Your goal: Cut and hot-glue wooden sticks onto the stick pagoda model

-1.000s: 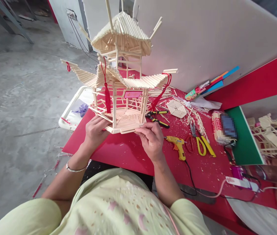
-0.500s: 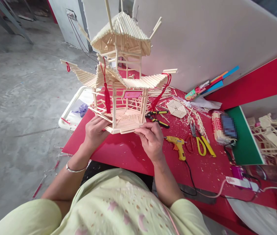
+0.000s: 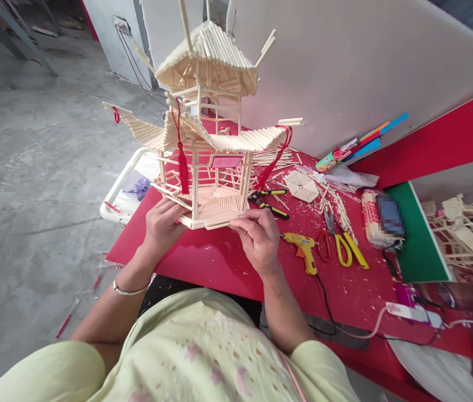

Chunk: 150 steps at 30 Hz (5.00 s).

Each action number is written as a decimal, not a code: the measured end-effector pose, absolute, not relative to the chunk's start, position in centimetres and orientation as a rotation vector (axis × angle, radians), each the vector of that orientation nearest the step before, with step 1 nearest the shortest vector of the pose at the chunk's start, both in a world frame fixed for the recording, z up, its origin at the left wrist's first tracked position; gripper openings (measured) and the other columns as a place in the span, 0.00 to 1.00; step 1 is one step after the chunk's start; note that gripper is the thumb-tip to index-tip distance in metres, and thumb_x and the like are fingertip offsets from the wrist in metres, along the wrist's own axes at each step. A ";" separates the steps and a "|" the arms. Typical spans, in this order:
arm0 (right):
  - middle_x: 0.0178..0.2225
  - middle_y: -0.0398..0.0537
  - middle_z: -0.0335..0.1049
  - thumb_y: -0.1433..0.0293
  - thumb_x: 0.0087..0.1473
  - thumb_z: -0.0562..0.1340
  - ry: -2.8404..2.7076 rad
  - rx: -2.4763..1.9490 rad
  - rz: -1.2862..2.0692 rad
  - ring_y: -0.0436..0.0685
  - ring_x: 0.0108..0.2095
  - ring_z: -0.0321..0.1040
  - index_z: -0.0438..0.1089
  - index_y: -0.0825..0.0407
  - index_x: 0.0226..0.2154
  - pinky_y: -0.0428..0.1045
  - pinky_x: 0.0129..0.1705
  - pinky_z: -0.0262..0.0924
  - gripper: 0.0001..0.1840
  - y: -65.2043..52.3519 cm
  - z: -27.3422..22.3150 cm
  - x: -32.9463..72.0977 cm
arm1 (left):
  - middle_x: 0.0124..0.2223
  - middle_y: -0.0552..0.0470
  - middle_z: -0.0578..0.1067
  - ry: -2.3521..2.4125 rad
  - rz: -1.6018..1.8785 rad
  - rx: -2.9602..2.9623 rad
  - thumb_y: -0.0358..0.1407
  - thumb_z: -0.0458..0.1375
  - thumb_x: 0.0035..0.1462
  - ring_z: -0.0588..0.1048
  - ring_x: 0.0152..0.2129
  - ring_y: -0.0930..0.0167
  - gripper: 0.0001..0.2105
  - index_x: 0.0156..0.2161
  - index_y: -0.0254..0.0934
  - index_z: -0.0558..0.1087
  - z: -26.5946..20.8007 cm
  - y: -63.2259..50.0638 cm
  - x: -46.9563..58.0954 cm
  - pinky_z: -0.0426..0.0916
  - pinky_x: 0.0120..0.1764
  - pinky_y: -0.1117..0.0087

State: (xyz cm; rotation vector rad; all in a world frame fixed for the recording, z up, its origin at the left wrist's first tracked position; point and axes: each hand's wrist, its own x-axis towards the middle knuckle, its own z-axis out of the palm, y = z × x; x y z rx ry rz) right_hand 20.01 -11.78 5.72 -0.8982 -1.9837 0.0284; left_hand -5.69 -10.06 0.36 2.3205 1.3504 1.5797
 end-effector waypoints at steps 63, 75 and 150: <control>0.34 0.47 0.76 0.53 0.54 0.72 -1.527 -1.581 0.028 0.54 0.25 0.70 0.70 0.51 0.53 0.51 0.30 0.71 0.30 -17.9 6.3 21.9 | 0.34 0.49 0.83 1.461 1.517 2.253 0.34 0.61 0.60 0.82 0.35 0.64 0.05 0.35 0.41 0.80 -0.3 -10.0 -5.9 0.74 0.39 0.64; 0.43 0.59 0.79 0.65 0.58 0.67 -1.774 -1.420 -0.471 0.66 0.40 0.78 0.69 0.53 0.59 0.57 0.42 0.75 0.27 -17.3 5.6 20.8 | 0.37 0.50 0.85 1.428 1.566 2.260 0.32 0.61 0.61 0.81 0.35 0.65 0.05 0.36 0.41 0.80 -0.1 -10.0 -5.8 0.73 0.39 0.65; 0.31 0.53 0.72 0.66 0.59 0.61 -1.772 -1.543 -0.578 0.60 0.30 0.71 0.73 0.55 0.45 0.52 0.34 0.67 0.13 -17.5 4.9 21.2 | 0.35 0.49 0.83 1.438 1.534 2.279 0.34 0.61 0.61 0.81 0.36 0.64 0.04 0.36 0.41 0.79 -0.5 -9.9 -6.0 0.73 0.39 0.64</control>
